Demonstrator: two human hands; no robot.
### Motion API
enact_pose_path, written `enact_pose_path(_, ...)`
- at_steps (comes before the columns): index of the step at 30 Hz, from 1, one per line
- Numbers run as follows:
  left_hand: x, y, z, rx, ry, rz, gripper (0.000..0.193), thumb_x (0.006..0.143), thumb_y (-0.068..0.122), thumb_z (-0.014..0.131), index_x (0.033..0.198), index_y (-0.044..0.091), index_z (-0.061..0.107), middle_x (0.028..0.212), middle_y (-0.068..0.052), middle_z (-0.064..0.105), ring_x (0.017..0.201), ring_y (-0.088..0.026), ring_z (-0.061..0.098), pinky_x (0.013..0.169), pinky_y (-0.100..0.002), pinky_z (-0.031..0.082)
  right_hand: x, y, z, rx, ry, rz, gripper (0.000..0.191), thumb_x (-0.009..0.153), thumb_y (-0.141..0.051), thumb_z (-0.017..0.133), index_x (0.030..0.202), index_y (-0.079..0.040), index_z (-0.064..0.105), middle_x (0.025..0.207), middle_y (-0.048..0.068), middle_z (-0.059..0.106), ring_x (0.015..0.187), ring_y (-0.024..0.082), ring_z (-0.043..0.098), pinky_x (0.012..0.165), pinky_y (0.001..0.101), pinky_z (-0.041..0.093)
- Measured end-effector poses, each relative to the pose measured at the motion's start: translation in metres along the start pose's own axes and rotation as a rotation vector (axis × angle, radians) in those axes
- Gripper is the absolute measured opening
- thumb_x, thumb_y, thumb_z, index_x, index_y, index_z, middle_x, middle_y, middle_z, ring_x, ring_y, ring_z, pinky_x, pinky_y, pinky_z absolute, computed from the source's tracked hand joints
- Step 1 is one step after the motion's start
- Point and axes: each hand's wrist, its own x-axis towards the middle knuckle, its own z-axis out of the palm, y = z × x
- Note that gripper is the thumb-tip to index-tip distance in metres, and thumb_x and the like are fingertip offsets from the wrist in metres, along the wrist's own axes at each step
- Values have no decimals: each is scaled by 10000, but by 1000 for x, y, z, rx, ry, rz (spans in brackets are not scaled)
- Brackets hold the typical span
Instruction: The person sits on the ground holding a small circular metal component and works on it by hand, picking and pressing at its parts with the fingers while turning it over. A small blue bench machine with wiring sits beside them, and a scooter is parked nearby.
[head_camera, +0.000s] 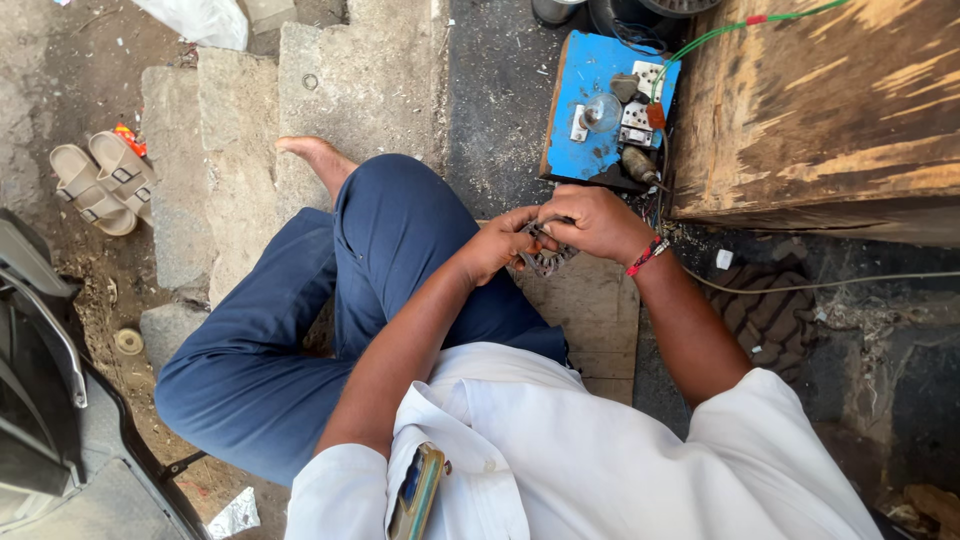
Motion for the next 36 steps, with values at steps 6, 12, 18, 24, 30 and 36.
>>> enact_pose_path(6, -1, 1, 1, -27, -2, -12, 611, 846, 112, 577, 1454, 144, 521, 1113, -26, 738, 901, -96, 633, 639, -256, 476, 0, 3, 1, 27, 63, 35, 114, 911, -114, 680, 1000, -68, 735, 880, 95, 648, 787, 286, 671, 672, 409, 518)
enact_pose_path(12, -2, 3, 0, -9, -12, -9, 625, 848, 121, 571, 1468, 158, 508, 1104, -31, 742, 898, -89, 629, 635, -252, 477, 1, 7, 0, 24, 42, -9, 118, 881, -101, 683, 978, -60, 734, 868, 99, 657, 790, 280, 678, 672, 403, 528)
enact_pose_path(18, -3, 3, 0, -27, 8, -2, 624, 850, 132, 577, 1470, 153, 500, 1110, -19, 735, 913, -84, 633, 632, -246, 466, 0, 2, 6, 29, 45, 7, 137, 865, -78, 678, 982, -56, 746, 849, 100, 649, 764, 282, 670, 663, 403, 520)
enact_pose_path(24, -2, 6, 0, -47, 22, -5, 620, 856, 140, 576, 1471, 162, 504, 1098, -20, 735, 905, -79, 624, 629, -241, 455, 0, 1, 7, 62, 89, 11, 113, 895, -91, 681, 988, -54, 731, 869, 90, 648, 777, 258, 677, 679, 380, 527)
enact_pose_path(30, -3, 5, 0, -29, 16, -5, 584, 848, 129, 574, 1430, 151, 529, 1103, -17, 743, 896, -85, 634, 625, -242, 454, -1, 4, 13, 118, 143, 95, 116, 912, -94, 675, 1001, -45, 732, 851, 90, 637, 743, 244, 659, 658, 378, 509)
enact_pose_path(36, -3, 5, 1, 17, 12, -2, 579, 853, 127, 583, 1429, 145, 531, 1098, -24, 740, 893, -88, 631, 620, -241, 453, -4, 6, 15, 87, 143, 99, 121, 901, -76, 679, 1005, -47, 733, 862, 82, 653, 745, 207, 657, 658, 355, 509)
